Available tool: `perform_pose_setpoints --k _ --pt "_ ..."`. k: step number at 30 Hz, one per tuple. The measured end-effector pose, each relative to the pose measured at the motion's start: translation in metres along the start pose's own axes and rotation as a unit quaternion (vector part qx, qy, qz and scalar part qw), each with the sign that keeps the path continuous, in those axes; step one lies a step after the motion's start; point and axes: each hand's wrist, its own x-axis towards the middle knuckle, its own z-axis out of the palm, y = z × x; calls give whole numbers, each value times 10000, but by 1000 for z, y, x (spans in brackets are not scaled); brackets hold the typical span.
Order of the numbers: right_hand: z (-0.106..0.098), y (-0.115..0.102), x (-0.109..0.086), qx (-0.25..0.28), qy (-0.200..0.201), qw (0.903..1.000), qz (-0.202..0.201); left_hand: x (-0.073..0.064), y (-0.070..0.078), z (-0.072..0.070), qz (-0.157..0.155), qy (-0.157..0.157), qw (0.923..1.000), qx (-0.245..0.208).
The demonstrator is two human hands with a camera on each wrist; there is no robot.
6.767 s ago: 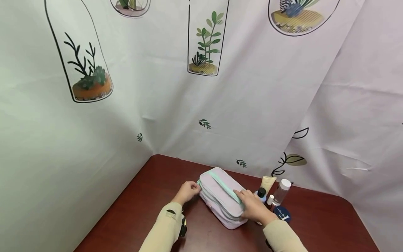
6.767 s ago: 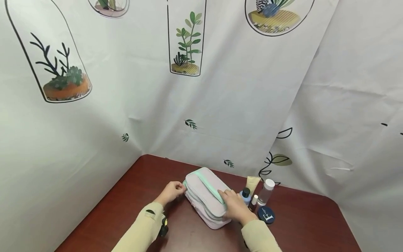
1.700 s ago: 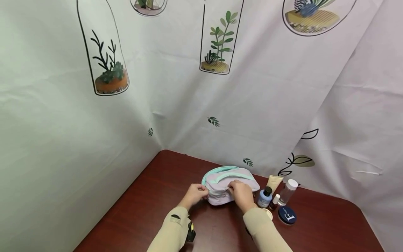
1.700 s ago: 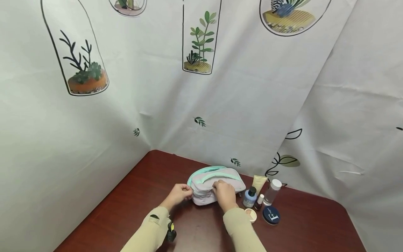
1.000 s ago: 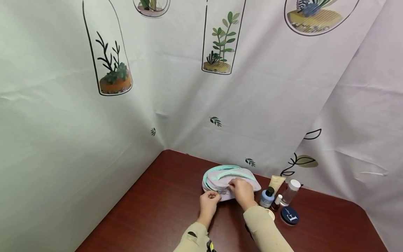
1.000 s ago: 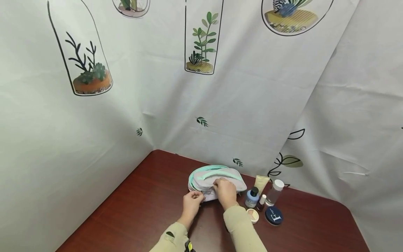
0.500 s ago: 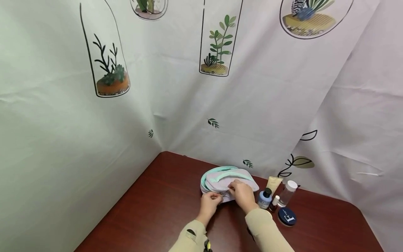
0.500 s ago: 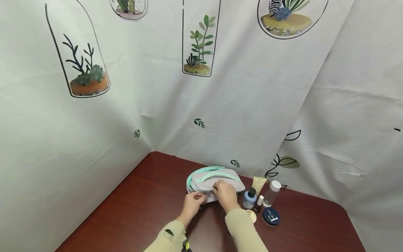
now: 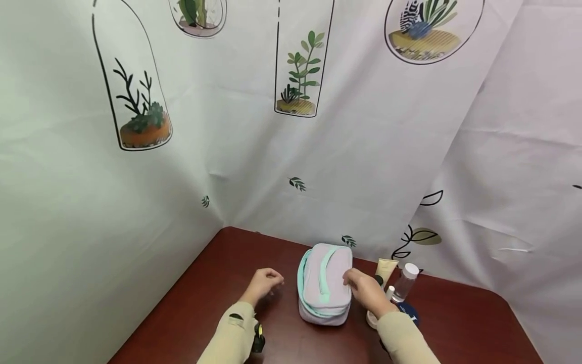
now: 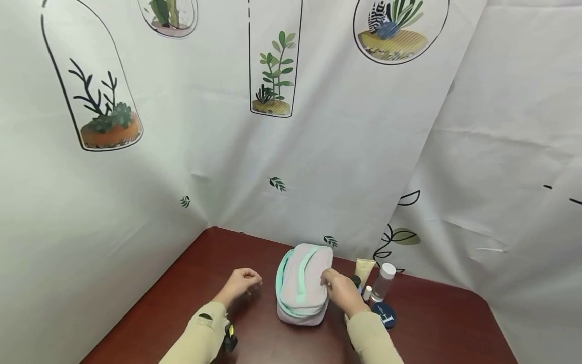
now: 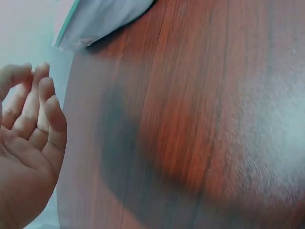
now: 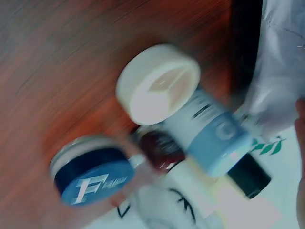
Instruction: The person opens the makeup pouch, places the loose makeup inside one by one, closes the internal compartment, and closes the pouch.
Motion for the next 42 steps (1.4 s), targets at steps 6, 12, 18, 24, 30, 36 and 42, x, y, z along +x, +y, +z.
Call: perform_pose_setpoints --k 6,12,18,24,30,36,42 --pt "-6 10 -15 -263 -523 9961 -661 11 0 20 -45 121 9999 93" --pt "-4 10 -24 -855 -639 9915 -741 24 0 28 -191 220 9990 337" --pt "-23 -1 -39 -566 -567 9962 336 44 13 37 -132 204 9962 839" --pt "-30 -18 -60 674 -1413 9782 1363 60 22 54 -434 -323 9909 1232" --pt "-17 -28 -72 2248 -1987 9328 1997 64 26 62 -584 -680 9886 1206" --pt "-6 -25 -71 3030 -1778 9100 2202 60 21 58 -747 -501 9877 1278" --pt "-5 -13 -65 3330 -1395 8839 2973 56 18 43 -791 -289 9863 1419"
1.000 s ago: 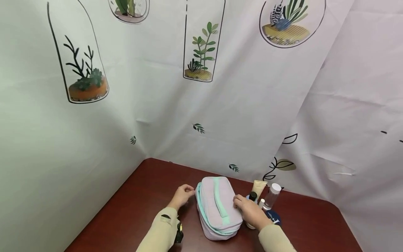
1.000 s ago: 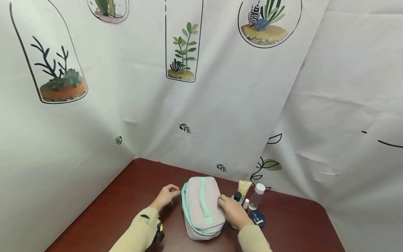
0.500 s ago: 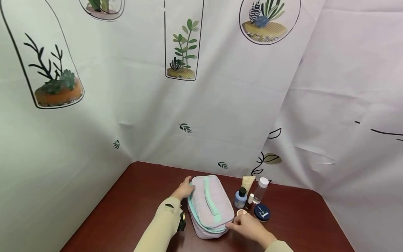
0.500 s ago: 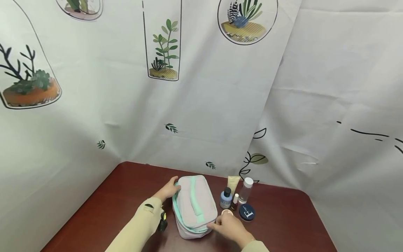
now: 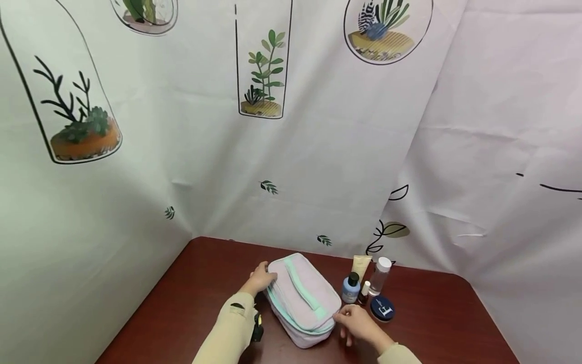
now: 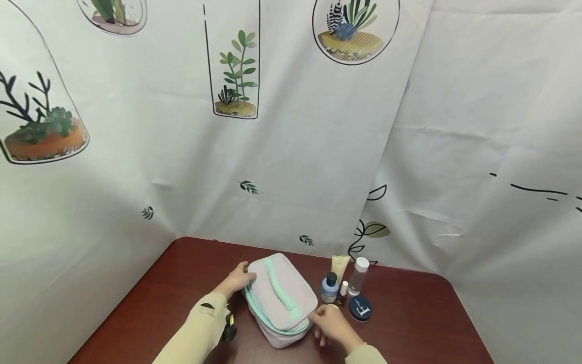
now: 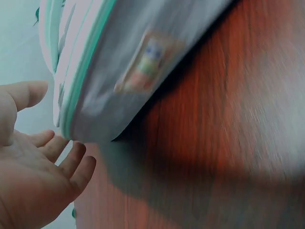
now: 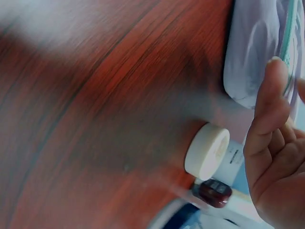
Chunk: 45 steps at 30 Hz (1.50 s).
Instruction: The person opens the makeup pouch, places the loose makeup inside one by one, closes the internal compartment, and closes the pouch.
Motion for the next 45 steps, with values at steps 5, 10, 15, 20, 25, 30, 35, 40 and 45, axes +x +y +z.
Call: perform_pose_setpoints --k 5,10,15,20,25,30,35,40,45 --pt "-2 0 6 597 811 9930 623 -11 -11 -15 -257 -125 9996 56" --pt "0 -3 10 1117 1659 9761 854 -23 -23 -21 -244 -424 9986 -178" --pt "1 -2 12 999 1866 9743 770 -32 -28 -24 -152 -453 9974 -532" --pt "1 6 10 -151 1931 9804 372 -40 -26 -25 -119 -445 9976 -518" --pt "0 12 6 -488 2084 9768 -29 -43 -23 -30 168 -378 9991 -92" --pt "-7 13 4 -49 1999 9793 -317 -41 -19 -36 629 -159 9979 4" --pt "-9 -2 3 720 2205 9695 -787 -40 -13 -39 731 127 9950 -667" --pt "1 -21 11 1531 2278 9512 -1412 -39 -5 -35 771 43 9824 -1703" --pt "2 -17 18 -497 2617 9456 -1870 -41 -4 -30 943 -18 9638 -2494"
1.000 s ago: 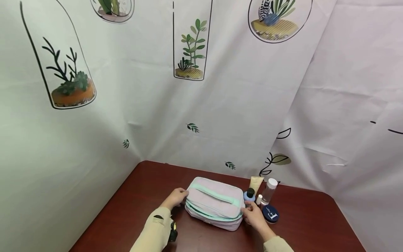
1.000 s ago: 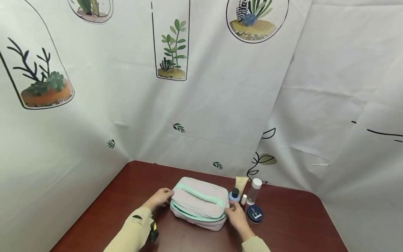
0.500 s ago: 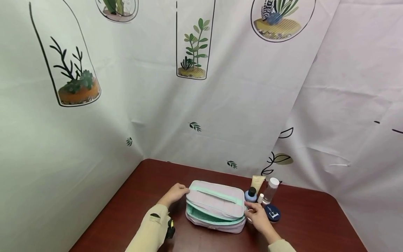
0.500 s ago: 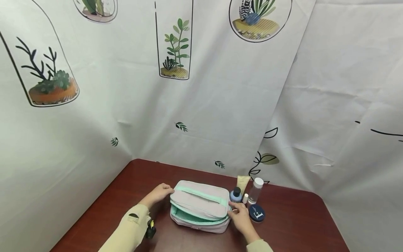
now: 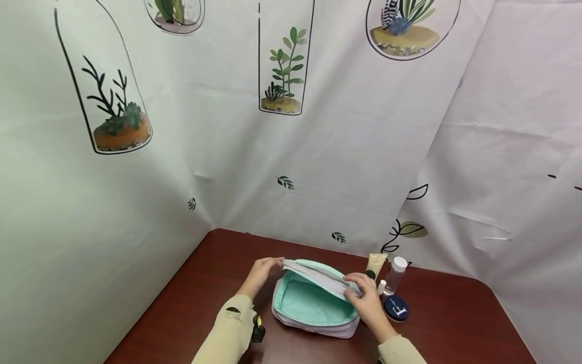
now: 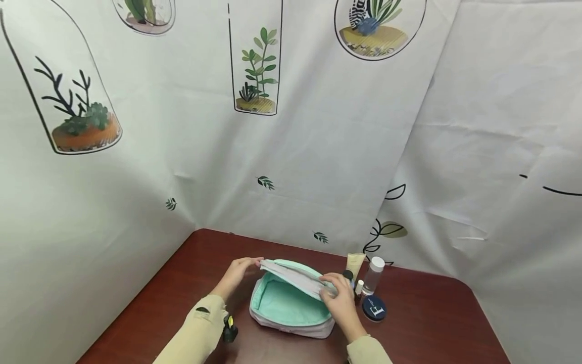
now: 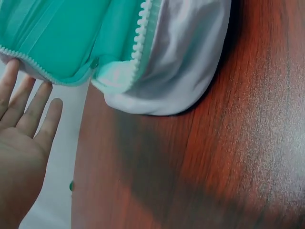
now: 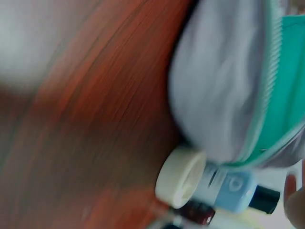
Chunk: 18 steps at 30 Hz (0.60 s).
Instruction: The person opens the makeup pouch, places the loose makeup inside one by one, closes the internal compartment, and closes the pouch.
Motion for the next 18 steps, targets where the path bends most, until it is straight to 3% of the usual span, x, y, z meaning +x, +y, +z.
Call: perform_pose_setpoints --k 2,5,8,10,12,15,18 --pt "-3 7 0 -887 -177 9957 -204 -1 -1 0 55 29 10000 44" --pt "-11 14 1 -1854 -686 9793 -443 -2 -3 -2 110 39 9997 201" --pt "-17 14 5 -2308 -1236 9640 -472 -3 -7 -4 125 74 9996 247" --pt "-20 12 10 -2404 -1410 9594 -428 -3 -9 -4 191 148 9992 326" --pt "-22 9 14 -2362 -1295 9625 -306 -1 -10 -2 296 217 9987 351" --pt "-24 6 21 -2200 -678 9727 -297 3 -8 1 531 213 9972 490" --pt "-23 6 28 -2135 -104 9762 -368 6 -5 7 691 148 9936 886"
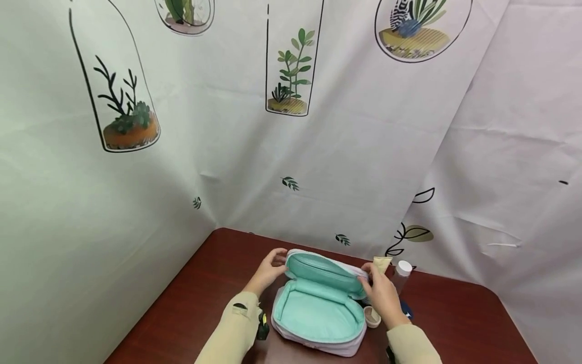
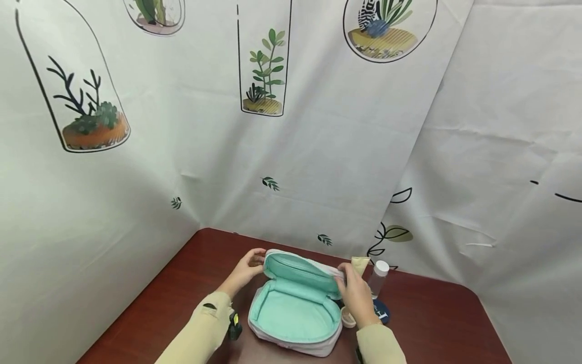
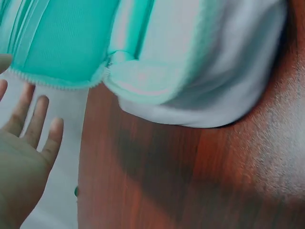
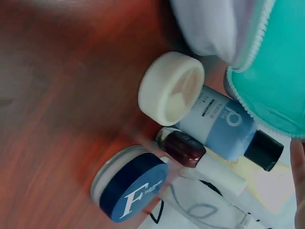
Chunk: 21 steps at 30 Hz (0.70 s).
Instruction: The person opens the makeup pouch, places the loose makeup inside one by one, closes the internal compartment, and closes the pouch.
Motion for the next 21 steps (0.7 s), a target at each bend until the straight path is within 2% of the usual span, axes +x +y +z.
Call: perform_pose_setpoints --k 4,7,10,13,16,18,21 --pt "6 2 6 -189 125 9997 -49 5 4 9 -18 150 9973 720" --pt "8 4 8 -359 71 9992 -168 7 7 17 -309 347 9937 1020" --pt "5 9 8 -362 191 9987 -300 8 10 22 -481 478 9900 1234" --pt "-4 18 9 -234 525 9979 -296 9 12 23 -407 592 9872 1422" --pt "-15 30 7 -166 702 9973 -96 10 13 23 -384 656 9881 1337" --pt "-22 39 3 -200 518 9983 161 10 13 22 -456 684 9894 1194" --pt "-28 48 -4 -260 -101 9974 661 11 12 23 -586 732 9900 1054"
